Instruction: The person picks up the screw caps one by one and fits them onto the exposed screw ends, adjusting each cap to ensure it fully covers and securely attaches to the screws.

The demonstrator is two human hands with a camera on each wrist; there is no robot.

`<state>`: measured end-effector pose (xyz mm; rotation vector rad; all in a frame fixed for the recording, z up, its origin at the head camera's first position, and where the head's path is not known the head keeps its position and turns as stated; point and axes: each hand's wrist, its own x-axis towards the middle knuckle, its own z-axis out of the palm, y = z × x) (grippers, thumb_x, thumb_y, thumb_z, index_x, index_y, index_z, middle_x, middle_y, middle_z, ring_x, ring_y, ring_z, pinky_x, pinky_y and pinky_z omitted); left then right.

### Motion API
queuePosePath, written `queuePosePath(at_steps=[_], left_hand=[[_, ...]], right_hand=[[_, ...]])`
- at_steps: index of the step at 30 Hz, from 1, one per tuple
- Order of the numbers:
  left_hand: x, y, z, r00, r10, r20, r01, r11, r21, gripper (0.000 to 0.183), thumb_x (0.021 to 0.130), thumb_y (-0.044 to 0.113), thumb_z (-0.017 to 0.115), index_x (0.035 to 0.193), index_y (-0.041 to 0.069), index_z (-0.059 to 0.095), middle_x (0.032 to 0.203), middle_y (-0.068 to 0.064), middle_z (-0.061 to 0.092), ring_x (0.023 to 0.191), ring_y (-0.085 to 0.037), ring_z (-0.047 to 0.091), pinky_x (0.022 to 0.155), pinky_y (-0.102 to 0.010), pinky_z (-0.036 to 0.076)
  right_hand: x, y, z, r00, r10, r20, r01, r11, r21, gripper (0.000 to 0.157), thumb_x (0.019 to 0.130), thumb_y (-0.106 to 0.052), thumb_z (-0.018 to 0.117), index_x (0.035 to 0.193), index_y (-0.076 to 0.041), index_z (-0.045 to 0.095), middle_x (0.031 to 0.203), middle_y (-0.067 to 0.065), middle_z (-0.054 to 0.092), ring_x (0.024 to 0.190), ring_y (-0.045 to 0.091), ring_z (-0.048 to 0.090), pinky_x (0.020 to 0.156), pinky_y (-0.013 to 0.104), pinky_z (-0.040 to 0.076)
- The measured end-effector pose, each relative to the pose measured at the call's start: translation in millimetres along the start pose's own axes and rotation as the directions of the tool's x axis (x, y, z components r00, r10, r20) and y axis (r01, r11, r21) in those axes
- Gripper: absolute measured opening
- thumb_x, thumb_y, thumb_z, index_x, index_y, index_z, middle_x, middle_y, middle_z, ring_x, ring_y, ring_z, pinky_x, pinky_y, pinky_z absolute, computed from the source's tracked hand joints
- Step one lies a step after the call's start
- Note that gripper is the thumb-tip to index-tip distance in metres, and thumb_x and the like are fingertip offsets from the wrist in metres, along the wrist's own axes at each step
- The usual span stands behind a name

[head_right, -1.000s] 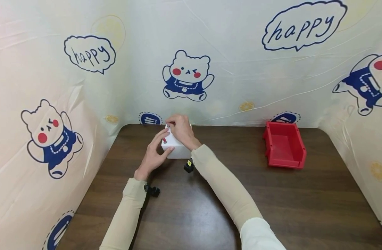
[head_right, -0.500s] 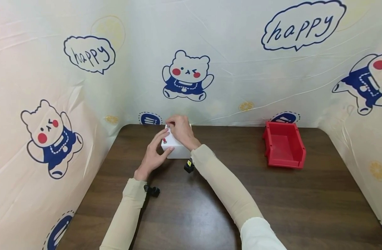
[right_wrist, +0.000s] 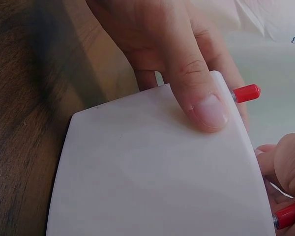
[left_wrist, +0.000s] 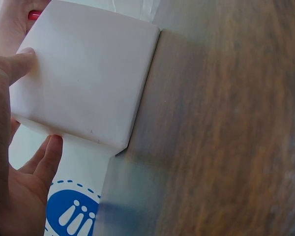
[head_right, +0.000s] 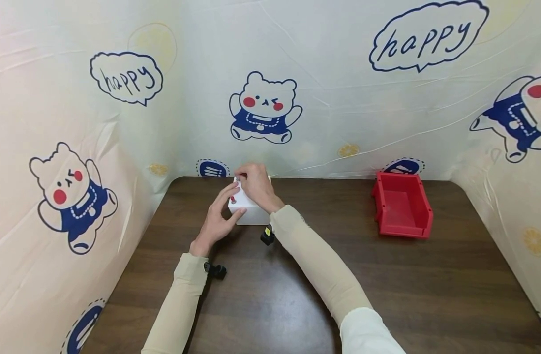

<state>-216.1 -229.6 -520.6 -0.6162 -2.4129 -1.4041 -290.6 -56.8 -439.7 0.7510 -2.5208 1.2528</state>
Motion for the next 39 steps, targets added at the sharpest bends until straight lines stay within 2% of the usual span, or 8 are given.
queuePosePath(at_steps=[13,23,30,39], left_hand=[[-0.3,0.2,0.0,1.0,-0.011,0.002,0.011,1.0,0.002,0.062,0.099,0.02,0.079,0.155,0.023,0.054,0.169,0.011,0.039,0.155,-0.013,0.04,0.122,-0.047,0.044],[-0.9,-0.4,0.4,1.0,-0.004,-0.001,0.004,1.0,0.009,0.062,0.099,0.021,0.079,0.156,0.025,0.054,0.17,0.009,0.039,0.155,-0.016,0.041,0.121,-0.048,0.044],[-0.7,0.8,0.3,1.0,-0.006,0.007,0.006,1.0,0.015,0.062,0.099,0.021,0.079,0.156,0.023,0.054,0.17,0.006,0.039,0.155,-0.019,0.04,0.122,-0.051,0.043],[-2.3,3.1,-1.6,1.0,-0.021,0.009,0.021,0.999,0.025,0.062,0.099,0.022,0.079,0.156,0.023,0.054,0.17,0.008,0.039,0.156,-0.017,0.039,0.123,-0.048,0.042]], right_hand=[[-0.7,0.6,0.9,1.0,0.024,0.007,-0.024,1.0,0.009,0.018,0.102,-0.001,0.069,0.107,-0.007,0.085,0.108,0.009,0.082,0.102,0.023,0.076,0.094,0.038,0.063],[-0.6,-0.2,1.4,0.999,0.034,0.004,-0.035,0.999,0.014,0.017,0.102,-0.001,0.069,0.106,-0.007,0.085,0.107,0.009,0.082,0.101,0.023,0.077,0.093,0.037,0.064],[-2.9,-1.9,-2.1,1.0,0.023,0.01,-0.023,1.0,0.02,0.016,0.101,0.0,0.069,0.106,-0.002,0.084,0.105,0.01,0.081,0.1,0.024,0.076,0.093,0.038,0.063],[-3.7,-4.2,-2.1,1.0,0.026,0.013,-0.027,0.999,0.029,0.016,0.102,-0.001,0.069,0.107,-0.002,0.084,0.105,0.01,0.081,0.099,0.024,0.076,0.093,0.039,0.063]])
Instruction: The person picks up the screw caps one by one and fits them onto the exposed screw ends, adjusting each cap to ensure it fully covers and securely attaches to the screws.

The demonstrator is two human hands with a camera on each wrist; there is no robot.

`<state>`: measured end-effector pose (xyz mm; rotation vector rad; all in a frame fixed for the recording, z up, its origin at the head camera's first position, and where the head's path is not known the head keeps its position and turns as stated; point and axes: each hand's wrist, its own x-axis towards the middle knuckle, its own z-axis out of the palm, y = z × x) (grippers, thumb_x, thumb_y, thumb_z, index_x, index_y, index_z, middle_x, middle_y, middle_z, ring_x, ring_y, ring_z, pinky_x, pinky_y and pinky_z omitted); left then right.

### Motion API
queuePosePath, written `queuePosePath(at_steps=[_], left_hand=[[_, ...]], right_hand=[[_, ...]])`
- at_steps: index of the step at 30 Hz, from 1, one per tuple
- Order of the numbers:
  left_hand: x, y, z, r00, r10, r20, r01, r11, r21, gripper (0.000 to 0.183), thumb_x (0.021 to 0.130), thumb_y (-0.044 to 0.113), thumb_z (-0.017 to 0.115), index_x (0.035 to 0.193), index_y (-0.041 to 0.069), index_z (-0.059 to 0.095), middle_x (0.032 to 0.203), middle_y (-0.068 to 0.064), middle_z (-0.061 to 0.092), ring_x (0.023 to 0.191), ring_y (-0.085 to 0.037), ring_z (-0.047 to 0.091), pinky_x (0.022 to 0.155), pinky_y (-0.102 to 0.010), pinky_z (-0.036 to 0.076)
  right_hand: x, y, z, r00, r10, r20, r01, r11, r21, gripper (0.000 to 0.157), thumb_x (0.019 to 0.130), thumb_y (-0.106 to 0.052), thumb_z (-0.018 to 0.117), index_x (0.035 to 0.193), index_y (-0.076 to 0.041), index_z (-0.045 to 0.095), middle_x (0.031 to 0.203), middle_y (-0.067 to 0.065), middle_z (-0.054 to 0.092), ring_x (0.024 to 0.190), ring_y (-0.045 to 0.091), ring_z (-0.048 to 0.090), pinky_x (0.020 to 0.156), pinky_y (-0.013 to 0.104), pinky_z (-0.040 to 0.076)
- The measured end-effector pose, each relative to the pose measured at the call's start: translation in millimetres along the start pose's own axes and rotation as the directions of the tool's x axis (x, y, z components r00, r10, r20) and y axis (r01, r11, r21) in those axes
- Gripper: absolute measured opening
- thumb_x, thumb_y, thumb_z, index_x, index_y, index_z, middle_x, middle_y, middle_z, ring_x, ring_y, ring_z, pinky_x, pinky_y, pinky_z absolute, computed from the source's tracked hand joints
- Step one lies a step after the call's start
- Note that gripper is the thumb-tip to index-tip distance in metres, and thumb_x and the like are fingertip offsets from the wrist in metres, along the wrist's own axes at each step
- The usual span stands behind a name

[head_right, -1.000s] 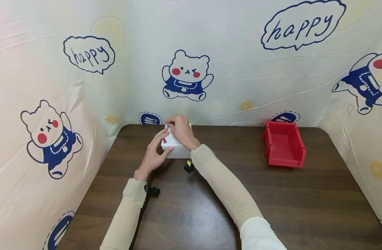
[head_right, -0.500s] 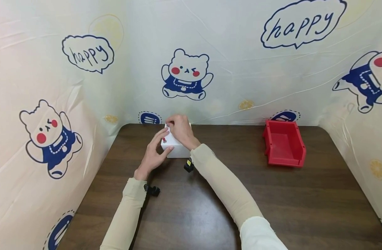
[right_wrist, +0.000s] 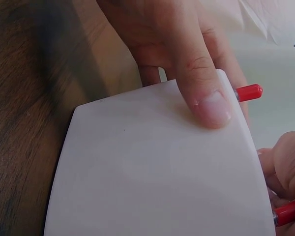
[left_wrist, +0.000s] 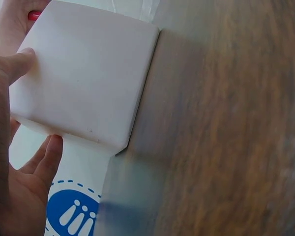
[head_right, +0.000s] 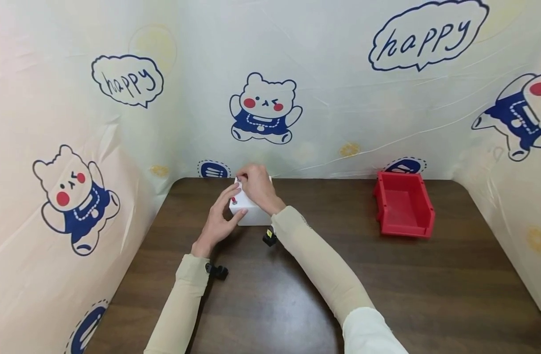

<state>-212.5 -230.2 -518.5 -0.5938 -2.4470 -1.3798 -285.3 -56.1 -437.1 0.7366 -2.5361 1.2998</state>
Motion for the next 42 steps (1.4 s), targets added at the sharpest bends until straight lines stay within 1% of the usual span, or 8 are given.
queuePosePath(at_steps=[7,12,16,21,26,33,39,42], left_hand=[[-1.3,-0.6,-0.7,1.0,-0.009,0.014,0.008,0.999,0.033,0.063,0.099,0.024,0.078,0.156,0.023,0.053,0.171,0.009,0.037,0.157,-0.016,0.038,0.126,-0.047,0.038],[1.3,-0.2,-1.3,1.0,0.001,0.024,-0.002,0.999,0.051,0.063,0.099,0.024,0.078,0.157,0.024,0.052,0.172,0.007,0.036,0.157,-0.018,0.038,0.126,-0.049,0.037],[2.1,0.9,-0.7,1.0,0.0,0.028,-0.001,0.998,0.055,0.063,0.099,0.024,0.078,0.157,0.024,0.051,0.172,0.008,0.036,0.157,-0.017,0.038,0.127,-0.047,0.037],[2.0,2.9,-1.9,1.0,-0.003,0.028,0.001,0.998,0.06,0.062,0.099,0.026,0.078,0.156,0.022,0.052,0.172,0.006,0.037,0.156,-0.02,0.039,0.126,-0.05,0.037],[2.4,2.3,-3.9,0.999,-0.007,0.032,0.004,0.996,0.085,0.062,0.1,0.029,0.078,0.156,0.024,0.052,0.172,0.006,0.037,0.157,-0.02,0.038,0.127,-0.052,0.037],[1.3,4.2,-5.7,0.999,-0.02,0.04,0.015,0.994,0.105,0.062,0.1,0.031,0.077,0.157,0.025,0.051,0.172,0.007,0.036,0.158,-0.019,0.037,0.128,-0.053,0.034],[1.3,6.1,-5.3,0.999,-0.03,0.043,0.025,0.993,0.113,0.062,0.1,0.031,0.076,0.157,0.026,0.051,0.172,0.009,0.036,0.157,-0.019,0.037,0.128,-0.053,0.034],[2.4,5.7,-4.8,0.998,-0.037,0.044,0.032,0.993,0.113,0.063,0.1,0.031,0.077,0.157,0.027,0.051,0.172,0.009,0.036,0.157,-0.018,0.037,0.128,-0.053,0.034]], right_hand=[[-3,3,-1.4,1.0,0.017,0.023,-0.017,0.999,-0.027,0.017,0.102,-0.003,0.068,0.108,-0.005,0.084,0.107,0.01,0.081,0.099,0.024,0.075,0.093,0.039,0.063],[-7,5,-6.4,0.999,-0.028,0.017,0.029,0.998,-0.048,0.016,0.102,-0.003,0.068,0.107,-0.005,0.083,0.108,0.01,0.08,0.098,0.024,0.073,0.091,0.038,0.062],[-12,7,-12.0,0.998,-0.065,0.022,0.066,0.996,-0.065,0.016,0.102,-0.005,0.068,0.111,-0.004,0.082,0.111,0.01,0.079,0.1,0.024,0.073,0.091,0.037,0.062],[-21,11,-22.2,0.998,-0.066,0.009,0.067,0.995,-0.069,0.016,0.102,-0.007,0.07,0.113,-0.005,0.081,0.111,0.01,0.078,0.098,0.022,0.074,0.088,0.036,0.063],[-28,17,-34.8,0.997,-0.074,-0.018,0.073,0.995,-0.065,0.016,0.102,-0.008,0.07,0.113,-0.004,0.081,0.109,0.01,0.078,0.093,0.021,0.072,0.084,0.035,0.063],[-37,23,-52.3,0.995,-0.088,-0.037,0.087,0.995,-0.039,0.017,0.102,-0.008,0.069,0.114,-0.003,0.08,0.11,0.01,0.078,0.091,0.022,0.069,0.084,0.043,0.063],[-44,24,-64.4,0.991,-0.122,-0.06,0.121,0.992,-0.034,0.015,0.101,-0.007,0.07,0.111,-0.002,0.081,0.108,0.009,0.077,0.091,0.021,0.071,0.084,0.037,0.063],[-48,25,-69.6,0.988,-0.136,-0.072,0.134,0.99,-0.035,0.016,0.101,-0.007,0.07,0.112,-0.002,0.081,0.108,0.009,0.078,0.09,0.022,0.071,0.082,0.037,0.063]])
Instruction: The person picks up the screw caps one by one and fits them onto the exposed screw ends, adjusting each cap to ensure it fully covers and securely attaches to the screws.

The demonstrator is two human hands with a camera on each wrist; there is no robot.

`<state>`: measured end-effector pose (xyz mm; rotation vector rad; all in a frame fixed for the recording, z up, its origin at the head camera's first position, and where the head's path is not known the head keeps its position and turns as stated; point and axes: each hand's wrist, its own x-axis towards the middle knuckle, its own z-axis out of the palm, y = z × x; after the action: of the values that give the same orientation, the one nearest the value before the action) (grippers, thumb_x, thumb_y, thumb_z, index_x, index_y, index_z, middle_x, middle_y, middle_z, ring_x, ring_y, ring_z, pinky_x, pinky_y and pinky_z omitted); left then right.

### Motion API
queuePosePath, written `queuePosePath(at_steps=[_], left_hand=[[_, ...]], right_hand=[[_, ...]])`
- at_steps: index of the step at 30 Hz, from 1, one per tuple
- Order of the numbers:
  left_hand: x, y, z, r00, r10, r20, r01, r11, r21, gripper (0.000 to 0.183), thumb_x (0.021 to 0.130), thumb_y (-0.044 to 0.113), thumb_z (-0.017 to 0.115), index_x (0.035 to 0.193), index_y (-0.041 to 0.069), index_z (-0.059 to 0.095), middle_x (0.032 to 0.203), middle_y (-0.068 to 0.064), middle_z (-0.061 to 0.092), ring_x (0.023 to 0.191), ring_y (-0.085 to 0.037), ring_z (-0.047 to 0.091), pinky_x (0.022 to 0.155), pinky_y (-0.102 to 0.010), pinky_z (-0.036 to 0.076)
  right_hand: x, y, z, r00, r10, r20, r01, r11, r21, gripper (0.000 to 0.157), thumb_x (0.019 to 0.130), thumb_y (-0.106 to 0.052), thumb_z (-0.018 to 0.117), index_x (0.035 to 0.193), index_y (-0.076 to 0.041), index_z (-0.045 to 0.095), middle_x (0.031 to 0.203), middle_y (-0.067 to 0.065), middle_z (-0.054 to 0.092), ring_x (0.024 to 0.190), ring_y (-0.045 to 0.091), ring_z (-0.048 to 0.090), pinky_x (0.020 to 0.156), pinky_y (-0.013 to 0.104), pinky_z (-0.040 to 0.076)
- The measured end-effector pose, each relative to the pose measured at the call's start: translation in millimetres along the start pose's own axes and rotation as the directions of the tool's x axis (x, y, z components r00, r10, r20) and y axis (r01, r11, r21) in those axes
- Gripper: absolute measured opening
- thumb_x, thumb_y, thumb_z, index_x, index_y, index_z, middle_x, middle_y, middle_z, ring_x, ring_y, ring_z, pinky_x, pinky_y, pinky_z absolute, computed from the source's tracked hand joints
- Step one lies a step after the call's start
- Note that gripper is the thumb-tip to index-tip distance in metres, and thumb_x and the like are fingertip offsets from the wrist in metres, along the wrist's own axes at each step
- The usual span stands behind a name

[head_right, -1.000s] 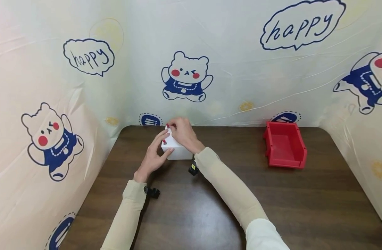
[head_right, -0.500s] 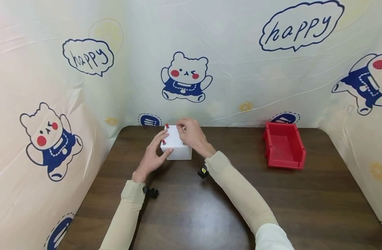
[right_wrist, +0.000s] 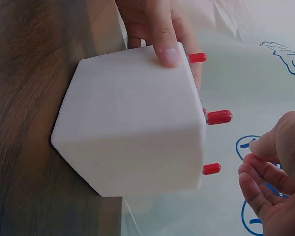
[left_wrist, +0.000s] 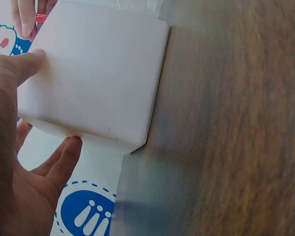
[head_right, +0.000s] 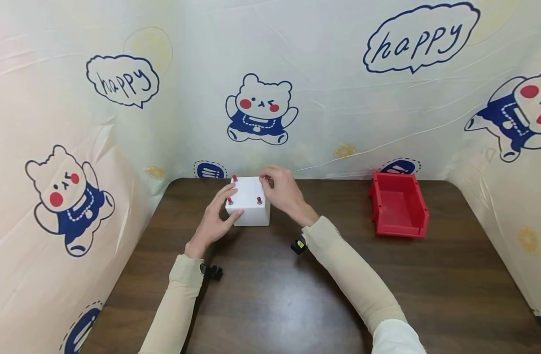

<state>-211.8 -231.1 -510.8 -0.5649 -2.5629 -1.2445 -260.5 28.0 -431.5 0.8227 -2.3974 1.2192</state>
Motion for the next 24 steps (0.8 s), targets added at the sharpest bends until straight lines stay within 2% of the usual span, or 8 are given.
queuePosePath(at_steps=[10,15,19,24], left_hand=[[2.3,0.4,0.4,1.0,0.002,-0.002,-0.002,1.0,-0.002,0.063,0.1,0.03,0.077,0.157,0.026,0.051,0.172,0.007,0.037,0.158,-0.021,0.036,0.127,-0.055,0.035],[2.6,1.9,-1.4,1.0,-0.001,0.012,0.001,1.0,0.013,0.062,0.1,0.032,0.077,0.156,0.026,0.051,0.172,0.008,0.036,0.159,-0.02,0.035,0.128,-0.056,0.033],[2.2,4.5,-5.1,1.0,-0.001,0.025,0.0,0.999,0.039,0.062,0.1,0.035,0.077,0.156,0.025,0.052,0.172,0.007,0.036,0.16,-0.022,0.035,0.128,-0.058,0.032],[0.6,7.2,-10.8,0.999,-0.014,0.038,0.01,0.995,0.104,0.065,0.098,0.04,0.078,0.156,0.024,0.053,0.171,0.006,0.039,0.156,-0.025,0.041,0.124,-0.06,0.038]], right_hand=[[-7,6,-15.3,0.999,0.0,-0.032,0.0,1.0,-0.018,0.014,0.101,-0.005,0.071,0.109,-0.003,0.081,0.105,0.008,0.077,0.088,0.021,0.071,0.08,0.038,0.063],[-13,10,-24.8,0.999,0.021,-0.038,-0.022,0.999,-0.023,0.013,0.101,-0.006,0.07,0.108,-0.004,0.081,0.106,0.009,0.077,0.091,0.024,0.071,0.084,0.045,0.063],[-20,16,-33.2,0.998,0.028,-0.056,-0.031,0.998,-0.049,0.014,0.102,-0.007,0.07,0.109,-0.004,0.081,0.106,0.01,0.078,0.092,0.025,0.072,0.084,0.046,0.063],[-30,28,-45.7,0.997,0.03,-0.073,-0.036,0.996,-0.087,0.014,0.102,-0.007,0.07,0.11,-0.004,0.081,0.109,0.011,0.078,0.095,0.025,0.073,0.085,0.045,0.063]])
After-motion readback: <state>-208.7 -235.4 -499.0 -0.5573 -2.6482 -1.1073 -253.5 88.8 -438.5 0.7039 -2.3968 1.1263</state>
